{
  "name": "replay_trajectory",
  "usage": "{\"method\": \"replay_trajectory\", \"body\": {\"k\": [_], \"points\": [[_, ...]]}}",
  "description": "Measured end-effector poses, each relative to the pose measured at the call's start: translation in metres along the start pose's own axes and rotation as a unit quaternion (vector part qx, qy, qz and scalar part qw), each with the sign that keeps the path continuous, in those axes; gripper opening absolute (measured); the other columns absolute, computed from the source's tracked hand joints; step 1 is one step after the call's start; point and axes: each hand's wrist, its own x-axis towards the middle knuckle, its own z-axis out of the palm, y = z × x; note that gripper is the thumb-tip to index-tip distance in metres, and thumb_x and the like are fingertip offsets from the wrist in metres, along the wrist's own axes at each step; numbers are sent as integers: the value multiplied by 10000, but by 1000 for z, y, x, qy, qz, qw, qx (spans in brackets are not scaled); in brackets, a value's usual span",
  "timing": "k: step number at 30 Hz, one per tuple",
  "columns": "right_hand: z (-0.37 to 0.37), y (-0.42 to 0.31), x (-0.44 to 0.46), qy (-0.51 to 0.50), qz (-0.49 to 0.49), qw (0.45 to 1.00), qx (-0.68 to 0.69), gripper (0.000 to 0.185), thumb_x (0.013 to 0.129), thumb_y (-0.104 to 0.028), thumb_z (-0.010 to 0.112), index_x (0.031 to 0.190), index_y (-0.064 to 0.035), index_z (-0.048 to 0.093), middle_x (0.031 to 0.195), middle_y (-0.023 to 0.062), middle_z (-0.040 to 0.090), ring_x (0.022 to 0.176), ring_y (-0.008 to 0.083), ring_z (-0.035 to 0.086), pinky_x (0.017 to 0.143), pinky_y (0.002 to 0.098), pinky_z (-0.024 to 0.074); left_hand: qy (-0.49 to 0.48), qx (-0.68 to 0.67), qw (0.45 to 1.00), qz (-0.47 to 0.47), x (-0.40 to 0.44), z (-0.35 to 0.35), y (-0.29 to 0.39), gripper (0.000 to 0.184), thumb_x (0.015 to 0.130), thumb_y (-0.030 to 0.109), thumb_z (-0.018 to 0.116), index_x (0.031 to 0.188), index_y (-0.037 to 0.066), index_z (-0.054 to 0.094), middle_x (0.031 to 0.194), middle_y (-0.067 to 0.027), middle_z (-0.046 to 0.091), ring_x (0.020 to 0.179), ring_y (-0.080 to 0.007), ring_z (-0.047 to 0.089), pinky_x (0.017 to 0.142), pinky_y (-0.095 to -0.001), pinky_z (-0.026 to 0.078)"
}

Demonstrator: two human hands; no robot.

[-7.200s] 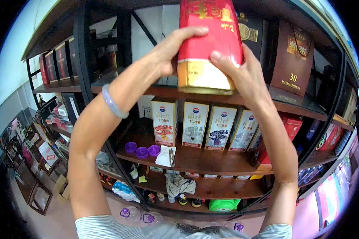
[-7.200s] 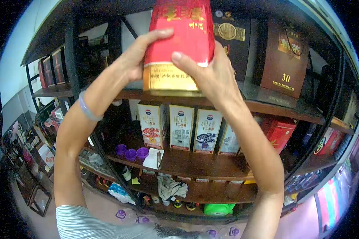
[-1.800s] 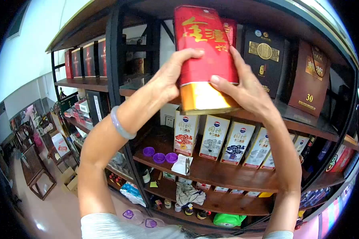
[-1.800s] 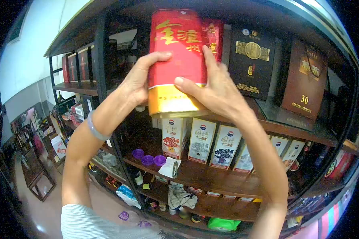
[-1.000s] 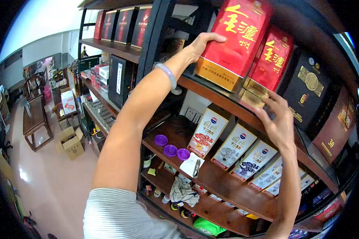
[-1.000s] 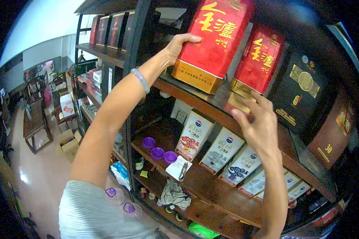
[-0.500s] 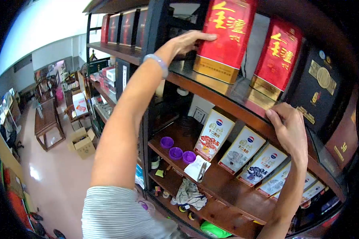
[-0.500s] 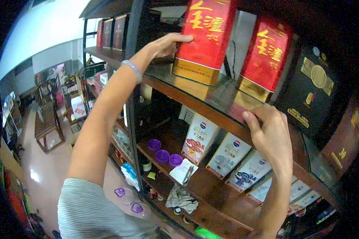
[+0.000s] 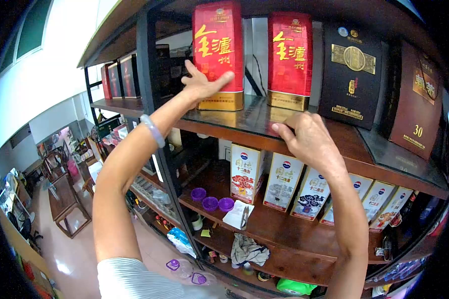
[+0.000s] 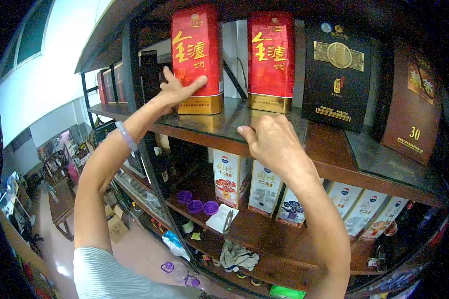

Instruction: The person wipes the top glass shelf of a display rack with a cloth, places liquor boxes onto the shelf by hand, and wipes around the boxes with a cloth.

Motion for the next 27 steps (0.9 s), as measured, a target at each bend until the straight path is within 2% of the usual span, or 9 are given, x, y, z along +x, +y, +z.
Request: {"method": "replay_trajectory", "body": {"k": [3,4,7,8,11,17,18,20,27], "points": [[2,3,-1,19,-35,999,-13,336,841,-211,618,659,72,628,649,293,577,688,444,605,659,485,499,12,134,991,-18,5,23,9,1521,493,779,694,1349,-93,-213,1343,-403,169,1226,-470,337,1001,-532,323],[2,5,-2,28,-45,998,-20,347,839,-212,622,646,77,625,636,286,579,682,443,609,659,482,502,44,174,983,-35,12,31,14,1527,489,753,719,1336,-111,-212,1337,-395,202,1204,-451,382,997,-480,351],[4,6,-2,23,-51,998,-8,354,838,-212,625,643,84,622,631,288,579,672,444,612,656,478,503,14,201,979,-40,11,25,25,1526,488,724,741,1330,-128,-205,1336,-379,244,1198,-425,411,1006,-426,364],[4,6,-3,29,-60,998,-18,355,838,-207,625,638,86,622,635,290,582,665,442,615,655,475,503,4,189,980,-53,9,23,27,1531,482,724,739,1326,-138,-204,1344,-364,268,1206,-410,420,1021,-398,361],[3,5,-3,28,-65,997,-6,351,839,-203,623,640,85,625,639,294,582,664,441,615,660,474,502,-34,151,987,-34,25,28,20,1546,467,743,730,1326,-138,-206,1365,-361,247,1245,-410,382,1039,-398,345],[-2,3,-3,10,-39,999,0,344,860,-227,606,677,64,624,663,266,580,685,412,600,653,467,467,-52,194,980,-3,70,62,7,1584,442,778,713,1320,-131,-242,1394,-384,171,1284,-421,322,1062,-397,312],[0,5,-3,24,-54,998,9,358,841,-204,623,634,87,624,641,295,583,662,440,616,657,472,502,-61,190,980,-4,76,66,5,1587,440,785,708,1320,-128,-247,1398,-385,157,1286,-423,319,1065,-396,308],[0,5,-3,18,-58,998,10,360,842,-207,624,637,89,624,637,294,582,665,438,615,664,474,500,-77,181,981,-7,84,69,1,1593,438,798,698,1318,-123,-258,1406,-387,129,1289,-425,312,1070,-395,299],[1,5,-3,30,-66,997,-10,367,846,-219,622,650,91,623,637,300,577,684,450,603,698,489,487,-112,176,978,-5,94,72,-3,1588,444,814,678,1317,-114,-271,1408,-383,117,1291,-422,308,1050,-434,332]]}}
